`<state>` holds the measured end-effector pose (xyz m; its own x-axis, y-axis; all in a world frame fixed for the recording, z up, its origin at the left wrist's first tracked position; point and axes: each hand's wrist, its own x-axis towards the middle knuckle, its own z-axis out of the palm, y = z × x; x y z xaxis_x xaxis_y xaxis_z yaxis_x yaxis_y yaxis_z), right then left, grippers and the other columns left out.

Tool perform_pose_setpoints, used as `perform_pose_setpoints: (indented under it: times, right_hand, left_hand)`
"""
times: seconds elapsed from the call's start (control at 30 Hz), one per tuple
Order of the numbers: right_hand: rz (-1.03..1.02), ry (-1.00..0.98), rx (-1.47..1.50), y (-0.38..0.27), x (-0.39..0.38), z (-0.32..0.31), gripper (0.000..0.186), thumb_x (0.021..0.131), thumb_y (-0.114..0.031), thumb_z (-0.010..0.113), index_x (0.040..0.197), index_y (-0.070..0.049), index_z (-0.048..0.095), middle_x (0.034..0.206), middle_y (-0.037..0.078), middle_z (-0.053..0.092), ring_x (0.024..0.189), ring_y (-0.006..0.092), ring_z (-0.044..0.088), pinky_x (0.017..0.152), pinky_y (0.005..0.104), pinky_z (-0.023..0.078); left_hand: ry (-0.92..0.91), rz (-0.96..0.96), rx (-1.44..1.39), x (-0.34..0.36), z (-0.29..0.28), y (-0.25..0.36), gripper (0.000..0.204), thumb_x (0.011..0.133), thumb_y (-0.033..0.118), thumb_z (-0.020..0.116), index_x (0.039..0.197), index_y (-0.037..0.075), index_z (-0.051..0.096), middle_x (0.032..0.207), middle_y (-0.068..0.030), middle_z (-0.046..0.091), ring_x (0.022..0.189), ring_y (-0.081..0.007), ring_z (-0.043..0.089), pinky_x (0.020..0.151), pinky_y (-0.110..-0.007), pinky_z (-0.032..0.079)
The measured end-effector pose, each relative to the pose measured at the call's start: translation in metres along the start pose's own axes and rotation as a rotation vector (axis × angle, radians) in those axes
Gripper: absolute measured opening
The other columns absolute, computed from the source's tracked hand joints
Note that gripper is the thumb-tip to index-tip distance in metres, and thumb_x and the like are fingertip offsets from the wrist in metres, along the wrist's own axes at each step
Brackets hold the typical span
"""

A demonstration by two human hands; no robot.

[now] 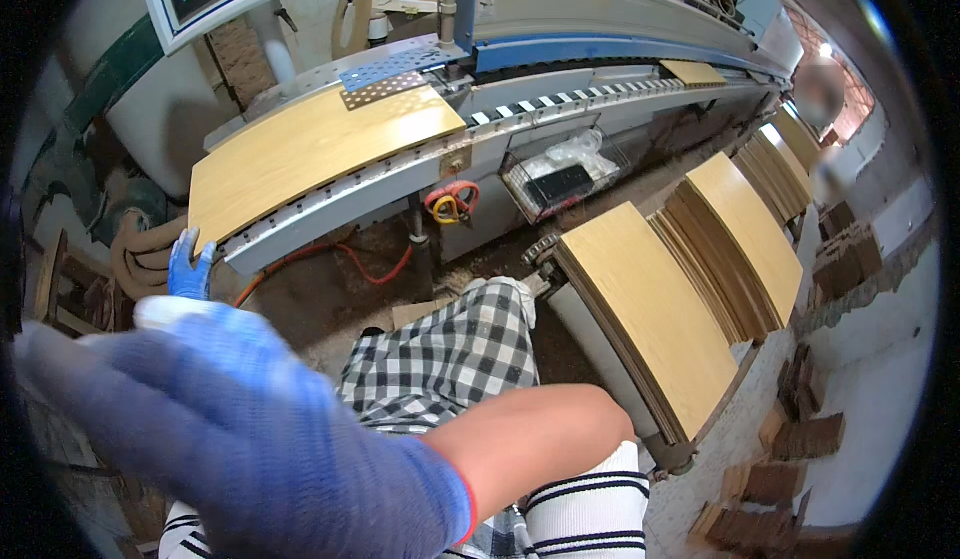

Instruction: The person repeatedly places rectangular wood panels onto a CNC machine, activates the cutting cycle, and removes the finished pieces. The person handles each panel one at a time and stacks the cut pieces to the side.

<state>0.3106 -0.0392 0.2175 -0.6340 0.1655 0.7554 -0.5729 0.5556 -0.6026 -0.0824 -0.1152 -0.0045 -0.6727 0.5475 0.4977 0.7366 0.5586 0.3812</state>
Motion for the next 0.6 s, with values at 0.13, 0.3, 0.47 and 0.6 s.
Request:
perform_pose_setpoints:
  times: [0.13, 0.3, 0.47, 0.6]
  right_hand:
    - [0.261, -0.027, -0.089, 0.045, -0.044, -0.008, 0.053, 0.082, 0.0, 0.046, 0.135, 0.004, 0.044, 0.115, 0.017, 0.062, 0.103, 0.027, 0.061, 0.096, 0.0375, 0.045]
    - [0.661, 0.272, -0.012, 0.106, -0.138, -0.016, 0.047, 0.086, -0.003, 0.051, 0.133, -0.002, 0.049, 0.117, 0.013, 0.063, 0.108, 0.02, 0.059, 0.095, 0.0307, 0.046]
    - [0.864, 0.604, 0.03, 0.138, -0.215, -0.055, 0.042, 0.087, 0.003, 0.047, 0.129, 0.003, 0.051, 0.117, 0.013, 0.061, 0.104, 0.0156, 0.059, 0.093, 0.0259, 0.046]
    - [0.943, 0.723, -0.363, 0.169, -0.291, -0.091, 0.04, 0.085, 0.002, 0.049, 0.124, 0.004, 0.055, 0.116, 0.014, 0.062, 0.106, 0.0191, 0.06, 0.095, 0.0295, 0.045]
  left_hand:
    - [-0.007, -0.001, -0.032, 0.0, 0.005, 0.01, 0.052, 0.083, 0.036, 0.07, 0.126, 0.009, 0.059, 0.135, -0.0152, 0.052, 0.129, -0.0316, 0.043, 0.108, -0.04, 0.034]
    - [0.003, 0.023, -0.011, 0.005, -0.002, 0.013, 0.051, 0.082, 0.03, 0.072, 0.126, 0.007, 0.059, 0.134, -0.0167, 0.053, 0.129, -0.0316, 0.044, 0.108, -0.039, 0.034]
    - [0.017, 0.013, 0.007, 0.004, 0.001, 0.033, 0.062, 0.077, 0.042, 0.073, 0.126, 0.007, 0.058, 0.129, -0.0156, 0.056, 0.13, -0.031, 0.042, 0.111, -0.041, 0.028]
    - [0.038, 0.079, 0.087, 0.009, 0.008, 0.062, 0.066, 0.075, 0.049, 0.072, 0.125, 0.008, 0.058, 0.127, -0.0151, 0.058, 0.129, -0.031, 0.043, 0.112, -0.042, 0.024]
